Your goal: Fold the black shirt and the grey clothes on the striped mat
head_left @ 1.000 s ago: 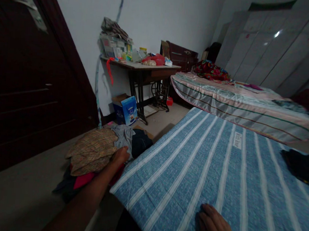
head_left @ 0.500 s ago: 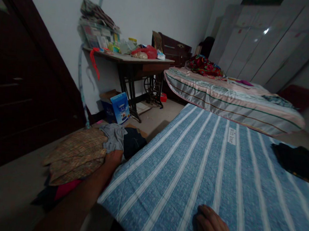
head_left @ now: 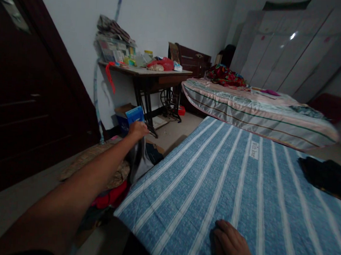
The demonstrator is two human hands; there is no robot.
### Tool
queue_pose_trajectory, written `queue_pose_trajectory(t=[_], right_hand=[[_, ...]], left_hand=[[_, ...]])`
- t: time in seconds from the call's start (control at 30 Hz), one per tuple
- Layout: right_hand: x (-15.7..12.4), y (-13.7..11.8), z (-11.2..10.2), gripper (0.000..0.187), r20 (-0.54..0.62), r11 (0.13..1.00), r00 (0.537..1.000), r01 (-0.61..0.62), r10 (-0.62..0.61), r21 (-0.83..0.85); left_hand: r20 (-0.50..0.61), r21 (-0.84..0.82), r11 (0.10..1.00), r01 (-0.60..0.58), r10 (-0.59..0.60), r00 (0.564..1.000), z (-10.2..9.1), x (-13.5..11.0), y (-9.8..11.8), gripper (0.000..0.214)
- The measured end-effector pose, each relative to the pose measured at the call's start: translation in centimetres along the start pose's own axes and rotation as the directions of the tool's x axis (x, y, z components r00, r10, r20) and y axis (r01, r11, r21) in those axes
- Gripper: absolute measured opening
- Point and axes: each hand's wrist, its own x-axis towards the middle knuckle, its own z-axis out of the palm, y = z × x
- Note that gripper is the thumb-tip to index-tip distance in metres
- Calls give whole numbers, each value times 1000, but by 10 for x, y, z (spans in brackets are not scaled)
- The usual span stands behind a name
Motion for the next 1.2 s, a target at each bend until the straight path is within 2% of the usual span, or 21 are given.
queue_pose_trajectory(t=[0.1,0.17,0.23,0.3,0.33,0.4,0.43,0.5,0.53,0.57,0.6,0.63,0.67,0.7,0.73,0.8,0.83,0.9,1.03,1.17,1.2], right_hand=[[-1,0,2,23,5,1000,1000,7,-7,0],[1,1,2,23,14,1000,1000,20,-20,-21],[5,4,1,24,15,998,998,56,-55,-43],[9,5,-1,22,-2,993,994,109,-110,-47],[11,5,-1,22,-11,991,992,125,-125,-39],[14,0,-2,22,-45,997,996,83,-83,-4],[15,-4,-2,23,-68,999,997,31,-28,32],[17,-12,-4,22,-74,982,989,-115,127,149],[18,-16,-6,21,-56,949,971,-212,231,231],[19,-19,-9,21,-17,889,938,-323,347,325],[21,-20,-12,23,37,792,879,-445,475,418],[22,-20,-16,27,98,660,796,-557,598,504],[24,-18,-20,32,155,509,699,-637,698,579],[26,-14,-25,37,199,367,609,-672,768,644],[27,-10,-29,41,238,248,538,-678,809,692],[30,0,-36,49,286,100,454,-656,844,748],[31,4,-38,51,299,60,431,-647,851,760],[34,11,-40,52,313,24,408,-640,857,768],[42,16,-37,56,327,14,406,-645,854,764],[49,21,-35,69,317,34,412,-653,854,757],[50,22,-35,72,312,44,413,-658,856,752]], left_hand=[[-209,-28,999,-47,40,977,-46,13,56,32],[-359,-44,990,-137,112,926,-80,9,101,45],[-602,-83,911,-405,277,749,-112,-8,148,48],[-738,-36,767,-641,412,535,-137,-40,192,49],[-769,-11,694,-720,454,449,-145,-60,211,51],[-801,12,575,-818,496,336,-150,-101,241,60],[-786,-1,493,-870,538,306,-147,-120,252,60],[-705,-104,314,-944,646,293,-128,-149,265,47],[-646,-177,246,-953,702,301,-114,-159,268,37],[-599,-232,178,-956,749,285,-97,-166,269,27],[-539,-275,129,-953,800,264,-77,-171,268,18],[-476,-299,93,-950,848,234,-56,-175,264,12],[-420,-320,88,-943,879,225,-35,-177,259,14],[-341,-340,93,-936,915,215,-15,-179,251,17],[-241,-359,102,-928,950,198,3,-180,241,19],[-51,-406,133,-904,984,168,33,-183,218,25],[21,-430,145,-891,988,151,43,-185,207,29],[94,-456,194,-868,981,170,56,-189,185,35],[281,-384,381,-841,916,286,63,-196,161,34],[514,-127,546,-828,751,416,60,-201,153,20],[557,-79,559,-825,711,429,57,-202,152,16]])
